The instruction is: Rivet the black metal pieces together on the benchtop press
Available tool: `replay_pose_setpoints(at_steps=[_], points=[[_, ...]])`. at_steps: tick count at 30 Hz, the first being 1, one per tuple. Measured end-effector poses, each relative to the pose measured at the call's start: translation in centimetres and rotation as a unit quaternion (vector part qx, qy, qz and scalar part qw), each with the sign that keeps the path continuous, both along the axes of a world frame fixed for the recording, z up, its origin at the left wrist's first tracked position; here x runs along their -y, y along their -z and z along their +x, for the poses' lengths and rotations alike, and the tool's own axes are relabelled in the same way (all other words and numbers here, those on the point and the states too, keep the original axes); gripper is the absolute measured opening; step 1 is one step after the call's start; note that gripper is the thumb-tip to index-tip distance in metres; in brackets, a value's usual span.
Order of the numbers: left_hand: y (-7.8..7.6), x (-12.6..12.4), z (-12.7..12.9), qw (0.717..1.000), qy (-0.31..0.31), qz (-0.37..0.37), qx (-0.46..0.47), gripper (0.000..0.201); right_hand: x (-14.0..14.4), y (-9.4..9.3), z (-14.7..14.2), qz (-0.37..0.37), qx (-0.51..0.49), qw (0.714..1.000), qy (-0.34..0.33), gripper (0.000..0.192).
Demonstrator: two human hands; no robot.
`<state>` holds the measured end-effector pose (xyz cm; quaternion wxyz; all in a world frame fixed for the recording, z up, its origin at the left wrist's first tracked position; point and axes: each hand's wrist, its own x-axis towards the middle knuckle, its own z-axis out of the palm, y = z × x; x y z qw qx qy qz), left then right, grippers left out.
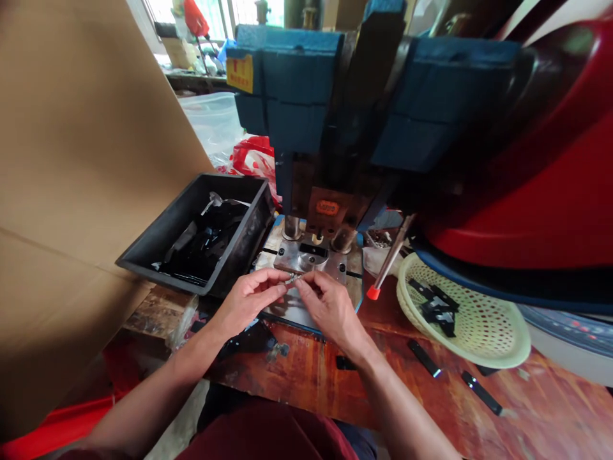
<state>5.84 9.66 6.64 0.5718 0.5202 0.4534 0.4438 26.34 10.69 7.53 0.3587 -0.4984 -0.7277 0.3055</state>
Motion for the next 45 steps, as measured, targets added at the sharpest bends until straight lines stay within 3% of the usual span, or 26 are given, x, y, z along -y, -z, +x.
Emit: replay_pose_setpoints(at_steps=[4, 8, 11, 16, 20, 23, 31, 37, 45], points=[[0.1, -0.6, 1.0, 0.994, -0.002, 0.089, -0.069, 0.030, -0.2, 0.1, 0.2, -0.071, -0.073, 0.994, 0.038, 0.038], [0.4, -1.4, 1.7, 0.950, -0.038, 0.257, -0.175, 0.022, -1.0, 0.4, 0.3, -0.085, -0.135, 0.982, 0.101, 0.041], [0.5, -2.6, 1.9, 0.925, -0.034, 0.311, -0.216, 0.019, -1.4, 0.9, 0.4, -0.093, -0.166, 0.975, 0.114, 0.044], [-0.2, -6.0, 1.6, 0.894, -0.023, 0.341, -0.290, 0.014, -1.6, 1.3, 1.4, -0.053, -0.200, 0.968, 0.141, 0.052], [-0.7, -8.5, 1.7, 0.856, -0.002, 0.367, -0.364, 0.012, -1.1, 1.7, 2.6, -0.044, -0.199, 0.968, 0.148, 0.047], [-1.0, -9.4, 1.8, 0.847, 0.012, 0.360, -0.392, 0.013, -0.6, 2.4, 3.2, -0.051, -0.195, 0.968, 0.149, 0.043], [-1.9, -9.8, 1.5, 0.847, 0.058, 0.331, -0.411, 0.015, -0.4, 3.4, 3.6, -0.065, -0.192, 0.968, 0.145, 0.040], [-1.8, -9.7, 1.4, 0.846, 0.054, 0.336, -0.411, 0.019, -0.2, 3.4, 3.4, -0.062, -0.175, 0.972, 0.144, 0.041], [-1.2, -8.6, 1.9, 0.803, 0.037, 0.403, -0.437, 0.026, 0.3, 2.7, 3.5, -0.060, -0.157, 0.973, 0.159, 0.042]])
